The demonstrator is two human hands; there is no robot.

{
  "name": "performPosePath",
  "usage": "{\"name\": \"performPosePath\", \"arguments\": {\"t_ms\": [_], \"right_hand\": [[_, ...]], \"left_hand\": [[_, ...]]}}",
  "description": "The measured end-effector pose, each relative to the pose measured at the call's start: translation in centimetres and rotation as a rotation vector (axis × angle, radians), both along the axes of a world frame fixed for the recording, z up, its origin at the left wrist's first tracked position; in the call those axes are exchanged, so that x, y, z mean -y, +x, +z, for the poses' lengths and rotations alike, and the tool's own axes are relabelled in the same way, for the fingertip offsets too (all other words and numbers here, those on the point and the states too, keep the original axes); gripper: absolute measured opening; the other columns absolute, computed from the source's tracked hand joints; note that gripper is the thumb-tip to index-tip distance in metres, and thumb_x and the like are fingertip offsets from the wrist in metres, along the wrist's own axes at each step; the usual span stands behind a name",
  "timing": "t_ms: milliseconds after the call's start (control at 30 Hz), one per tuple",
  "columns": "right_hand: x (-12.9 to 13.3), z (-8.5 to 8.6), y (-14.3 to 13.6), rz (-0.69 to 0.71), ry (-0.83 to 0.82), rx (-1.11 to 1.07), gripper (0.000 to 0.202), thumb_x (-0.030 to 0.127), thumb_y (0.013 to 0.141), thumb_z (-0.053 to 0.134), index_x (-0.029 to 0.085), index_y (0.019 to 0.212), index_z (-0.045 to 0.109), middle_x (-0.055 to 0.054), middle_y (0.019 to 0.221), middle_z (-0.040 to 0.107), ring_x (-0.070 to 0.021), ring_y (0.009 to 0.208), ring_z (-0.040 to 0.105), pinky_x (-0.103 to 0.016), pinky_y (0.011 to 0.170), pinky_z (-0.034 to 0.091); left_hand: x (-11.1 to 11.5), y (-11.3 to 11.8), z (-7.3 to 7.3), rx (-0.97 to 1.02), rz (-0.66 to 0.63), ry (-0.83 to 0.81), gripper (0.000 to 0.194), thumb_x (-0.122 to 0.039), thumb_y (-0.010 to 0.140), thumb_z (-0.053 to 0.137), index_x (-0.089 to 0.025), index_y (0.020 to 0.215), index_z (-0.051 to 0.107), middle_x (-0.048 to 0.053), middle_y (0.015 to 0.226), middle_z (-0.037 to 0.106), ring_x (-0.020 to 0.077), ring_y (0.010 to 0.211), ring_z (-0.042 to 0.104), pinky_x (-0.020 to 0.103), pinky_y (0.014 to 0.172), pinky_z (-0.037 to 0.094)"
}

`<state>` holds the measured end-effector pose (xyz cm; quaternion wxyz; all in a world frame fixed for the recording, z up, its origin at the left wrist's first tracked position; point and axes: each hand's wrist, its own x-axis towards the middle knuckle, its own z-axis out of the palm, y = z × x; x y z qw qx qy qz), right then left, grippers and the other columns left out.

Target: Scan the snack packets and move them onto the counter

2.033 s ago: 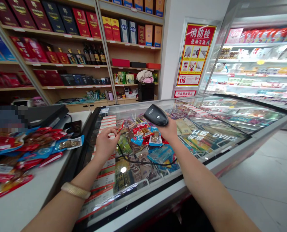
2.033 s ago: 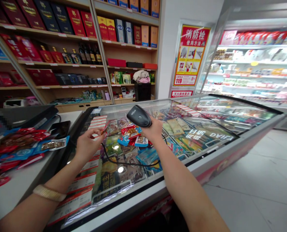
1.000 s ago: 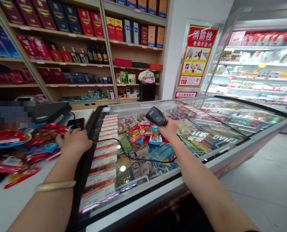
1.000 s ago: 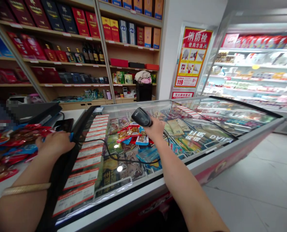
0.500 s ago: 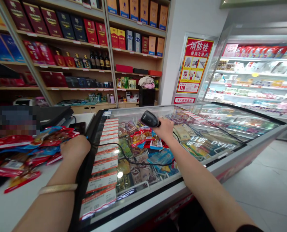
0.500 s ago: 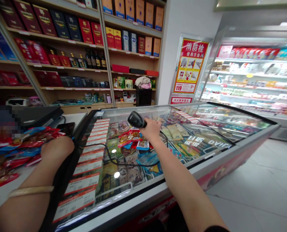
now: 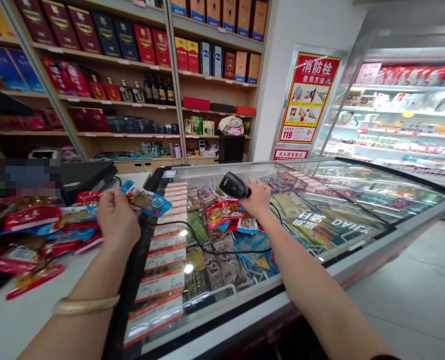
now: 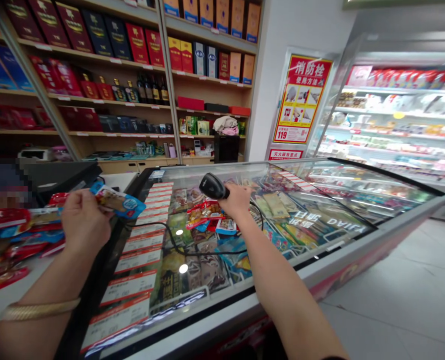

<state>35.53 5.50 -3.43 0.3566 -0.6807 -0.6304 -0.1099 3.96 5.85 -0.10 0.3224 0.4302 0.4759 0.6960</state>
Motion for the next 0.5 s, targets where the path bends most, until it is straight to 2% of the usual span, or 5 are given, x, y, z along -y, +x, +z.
{"name": "performPosePath", "arguments": {"t_ms": [100, 167, 233, 367, 500], "right_hand": [[0.3, 0.4, -0.1, 0.049, 0.018, -0.008, 0.026, 0.031, 0.074, 0.068, 0.023, 0.097, 0.076, -0.007, 0.095, 0.078, -0.0275, 0.097, 0.068, -0.035, 0.086, 0.034], [0.5, 0.6, -0.4, 0.129, 0.047, 0.006, 0.028, 0.033, 0.072, 0.070, 0.023, 0.097, 0.076, -0.007, 0.097, 0.078, -0.0277, 0.098, 0.067, -0.035, 0.086, 0.034], [0.7, 0.8, -0.9, 0.226, 0.074, 0.030, 0.029, 0.035, 0.071, 0.071, 0.022, 0.096, 0.076, -0.008, 0.098, 0.078, -0.0273, 0.097, 0.067, -0.035, 0.087, 0.034], [1.2, 0.9, -1.8, 0.372, 0.066, 0.074, 0.028, 0.032, 0.069, 0.071, 0.021, 0.095, 0.075, -0.007, 0.093, 0.077, -0.0252, 0.092, 0.067, -0.035, 0.087, 0.032], [1.7, 1.0, -2.5, 0.449, 0.045, 0.104, 0.034, 0.035, 0.068, 0.074, 0.021, 0.099, 0.074, -0.007, 0.095, 0.077, -0.0245, 0.092, 0.065, -0.036, 0.090, 0.031]], "left_hand": [[0.3, 1.2, 0.2, 0.393, -0.259, -0.154, 0.018, -0.008, 0.096, 0.039, -0.021, 0.085, 0.045, -0.005, 0.066, 0.047, 0.0078, 0.049, 0.043, 0.014, 0.046, 0.035], [0.4, 1.7, 0.3, 0.571, -0.481, -0.250, 0.021, -0.004, 0.094, 0.036, -0.019, 0.083, 0.047, -0.004, 0.064, 0.045, 0.0050, 0.043, 0.038, 0.011, 0.039, 0.029], [0.4, 2.0, 0.3, 0.703, -0.613, -0.311, 0.026, -0.005, 0.096, 0.031, -0.017, 0.082, 0.048, -0.003, 0.063, 0.043, 0.0033, 0.039, 0.033, 0.010, 0.034, 0.022], [0.2, 2.0, -0.2, 0.788, -0.725, -0.341, 0.031, -0.004, 0.098, 0.026, -0.016, 0.084, 0.050, -0.003, 0.065, 0.041, 0.0025, 0.037, 0.030, 0.010, 0.031, 0.019], [0.1, 2.3, -0.5, 0.718, -0.758, -0.356, 0.029, -0.004, 0.097, 0.028, -0.017, 0.088, 0.053, -0.003, 0.066, 0.040, 0.0030, 0.038, 0.032, 0.011, 0.031, 0.020]]}}
